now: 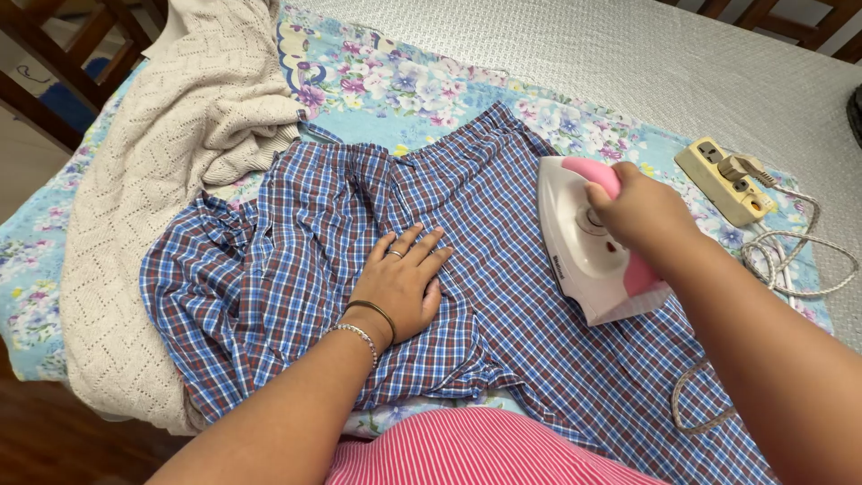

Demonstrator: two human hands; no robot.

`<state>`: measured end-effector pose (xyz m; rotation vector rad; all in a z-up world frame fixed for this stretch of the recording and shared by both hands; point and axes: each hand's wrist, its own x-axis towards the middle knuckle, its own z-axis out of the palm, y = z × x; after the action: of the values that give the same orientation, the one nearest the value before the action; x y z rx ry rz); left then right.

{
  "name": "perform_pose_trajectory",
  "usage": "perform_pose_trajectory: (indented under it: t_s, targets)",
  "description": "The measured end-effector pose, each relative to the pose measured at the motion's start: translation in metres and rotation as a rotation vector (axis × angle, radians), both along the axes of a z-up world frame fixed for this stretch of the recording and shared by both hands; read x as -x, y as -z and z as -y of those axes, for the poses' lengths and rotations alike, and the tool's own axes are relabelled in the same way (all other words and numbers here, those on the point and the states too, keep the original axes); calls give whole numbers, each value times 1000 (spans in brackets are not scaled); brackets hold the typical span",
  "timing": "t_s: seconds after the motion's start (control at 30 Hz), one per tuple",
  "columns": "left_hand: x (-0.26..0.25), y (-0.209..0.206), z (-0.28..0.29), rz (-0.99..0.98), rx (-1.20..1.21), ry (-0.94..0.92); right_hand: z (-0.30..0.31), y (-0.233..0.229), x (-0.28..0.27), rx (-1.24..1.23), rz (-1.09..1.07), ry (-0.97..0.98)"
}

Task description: The person irons a blue and brown plaid shirt on a floral-patterned ironing board. They repeatedly smooth the fabric with their hands and use a pink and white iron to press different sections of the shirt, including the sleeves and body, while adjusting the garment's position throughout the process.

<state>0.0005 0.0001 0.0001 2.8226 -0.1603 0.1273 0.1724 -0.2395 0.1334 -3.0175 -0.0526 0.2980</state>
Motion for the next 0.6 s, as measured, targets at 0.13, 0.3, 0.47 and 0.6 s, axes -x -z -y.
perform_pose_trajectory:
  t_s: [0.13, 0.3, 0.47, 0.6]
  targets:
    - [-1, 1, 0, -8, 5, -3, 9, 3, -2, -15, 40, 5]
    - [-1, 2, 1, -11, -1, -13, 5, 2, -8, -10, 40, 20]
    - [-1, 1, 1, -21, -4, -15, 19, -6, 11, -58, -23, 60]
    - [-1, 3, 1, 14, 7, -12, 54, 1, 36, -27, 7, 83]
